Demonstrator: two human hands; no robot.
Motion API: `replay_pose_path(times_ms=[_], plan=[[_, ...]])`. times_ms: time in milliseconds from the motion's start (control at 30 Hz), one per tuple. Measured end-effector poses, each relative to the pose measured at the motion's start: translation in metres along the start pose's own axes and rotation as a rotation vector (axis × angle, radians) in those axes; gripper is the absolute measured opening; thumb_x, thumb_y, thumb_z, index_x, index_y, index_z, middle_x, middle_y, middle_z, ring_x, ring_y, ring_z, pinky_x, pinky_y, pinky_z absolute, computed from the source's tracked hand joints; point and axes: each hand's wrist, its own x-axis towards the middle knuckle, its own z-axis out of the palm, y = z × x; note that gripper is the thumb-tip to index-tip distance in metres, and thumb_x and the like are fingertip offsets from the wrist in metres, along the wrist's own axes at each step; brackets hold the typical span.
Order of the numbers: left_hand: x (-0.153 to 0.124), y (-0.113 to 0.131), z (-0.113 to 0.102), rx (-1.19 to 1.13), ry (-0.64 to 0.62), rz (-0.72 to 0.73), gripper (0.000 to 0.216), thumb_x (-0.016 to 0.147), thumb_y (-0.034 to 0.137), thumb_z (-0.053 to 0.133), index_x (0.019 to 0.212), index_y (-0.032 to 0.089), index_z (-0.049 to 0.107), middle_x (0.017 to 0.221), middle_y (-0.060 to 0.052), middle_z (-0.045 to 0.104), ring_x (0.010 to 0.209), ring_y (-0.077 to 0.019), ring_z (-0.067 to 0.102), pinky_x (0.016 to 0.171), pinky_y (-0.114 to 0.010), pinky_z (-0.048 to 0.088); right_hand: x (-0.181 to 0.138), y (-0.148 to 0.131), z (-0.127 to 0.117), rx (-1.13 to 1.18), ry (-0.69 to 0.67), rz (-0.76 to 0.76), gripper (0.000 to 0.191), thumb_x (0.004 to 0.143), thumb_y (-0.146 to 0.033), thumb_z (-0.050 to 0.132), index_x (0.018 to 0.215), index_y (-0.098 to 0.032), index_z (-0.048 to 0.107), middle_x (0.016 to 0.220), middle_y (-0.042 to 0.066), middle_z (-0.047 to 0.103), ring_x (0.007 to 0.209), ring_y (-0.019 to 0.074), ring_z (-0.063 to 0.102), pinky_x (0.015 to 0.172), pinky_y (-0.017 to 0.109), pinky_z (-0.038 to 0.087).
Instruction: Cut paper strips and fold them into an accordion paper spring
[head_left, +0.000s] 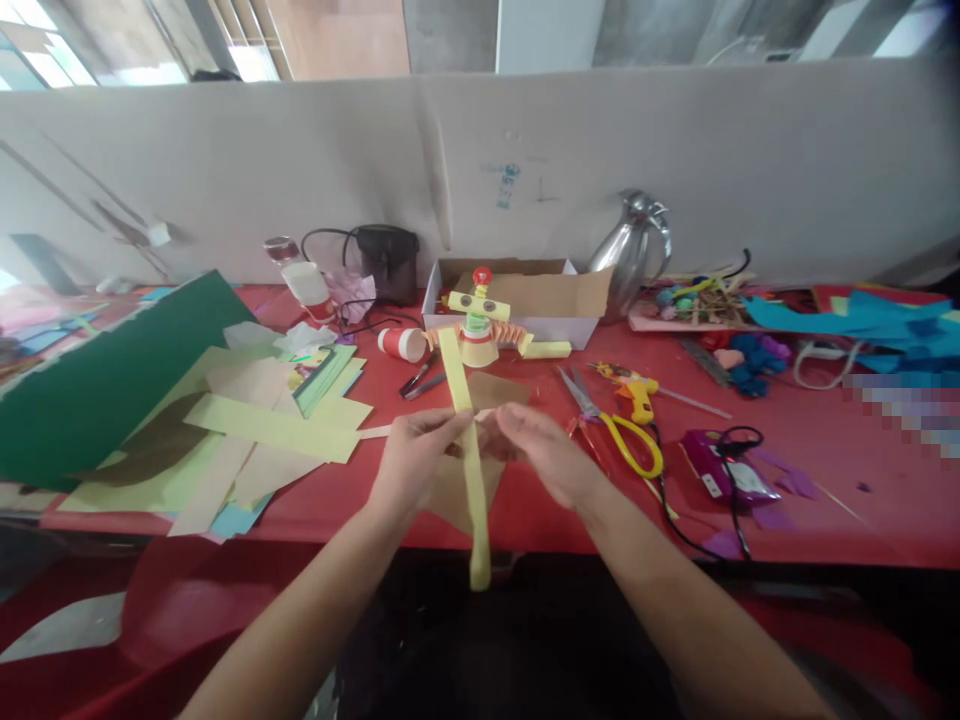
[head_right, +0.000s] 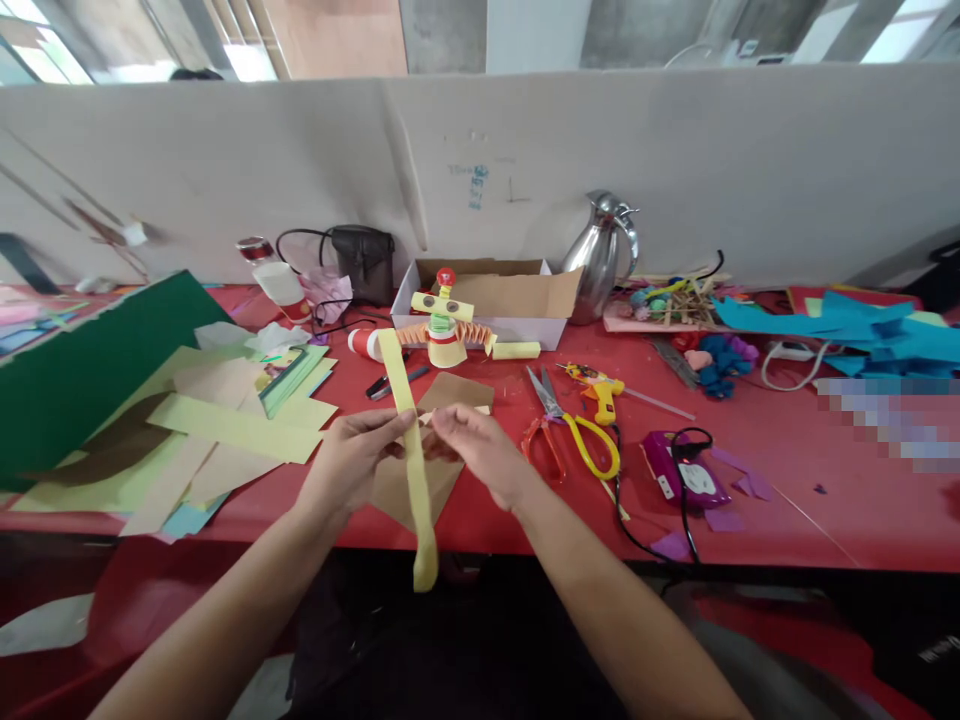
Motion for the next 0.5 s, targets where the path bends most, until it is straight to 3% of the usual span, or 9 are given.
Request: replay_pose_path(times_ms=[133, 300, 433, 500], plan=[[0.014, -0.001, 0.007, -0.231, 0.182, -0.015, 0.027, 0.059, 0.036, 0.082, 0.071, 0.013, 0.074, 0.067, -0.005, 0.065, 0.056, -0.0115, 0.054, 0.052, -0.024, 0.045, -0.008, 0.014, 0.014, 0.060, -0.073, 0.098, 0.036, 0.078, -0.050, 0.069, 0.097, -0.021, 0.059, 0.089, 0.003, 0.068, 0.084, 0.0176, 0.065, 0.080, 0.033, 0.050], [0.019, -0.012, -0.017, -0.334, 0.425, 0.005, 0.027, 0.055, 0.028, 0.084, 0.069, 0.013, 0.068, 0.065, -0.001, 0.060, 0.053, -0.0069, 0.052, 0.047, -0.017, 0.041, -0.019, 0.032, -0.003, 0.025, -0.184, 0.142, 0.062, 0.069, -0.028, 0.079, 0.124, -0.027, 0.049, 0.101, 0.002, 0.064, 0.082, 0.0151, 0.065, 0.085, 0.036, 0.051], [0.007, -0.031, -0.037, -0.366, 0.533, -0.004, 0.032, 0.052, 0.022, 0.083, 0.065, 0.016, 0.054, 0.059, 0.005, 0.054, 0.052, -0.0069, 0.053, 0.046, -0.016, 0.041, -0.033, 0.038, -0.021, -0.255, -0.202, 0.060, 0.080, 0.068, -0.019, 0.077, 0.137, -0.035, 0.040, 0.133, 0.007, 0.050, 0.086, 0.0128, 0.061, 0.078, 0.030, 0.051], [-0.001, -0.041, -0.043, -0.367, 0.581, -0.038, 0.037, 0.050, 0.020, 0.082, 0.064, 0.017, 0.048, 0.058, 0.007, 0.051, 0.051, -0.0069, 0.053, 0.047, -0.017, 0.043, -0.039, 0.041, -0.026, -0.372, -0.181, 0.024, 0.070, 0.073, -0.019, 0.071, 0.136, -0.033, 0.045, 0.133, 0.008, 0.051, 0.080, 0.0121, 0.061, 0.073, 0.028, 0.051]])
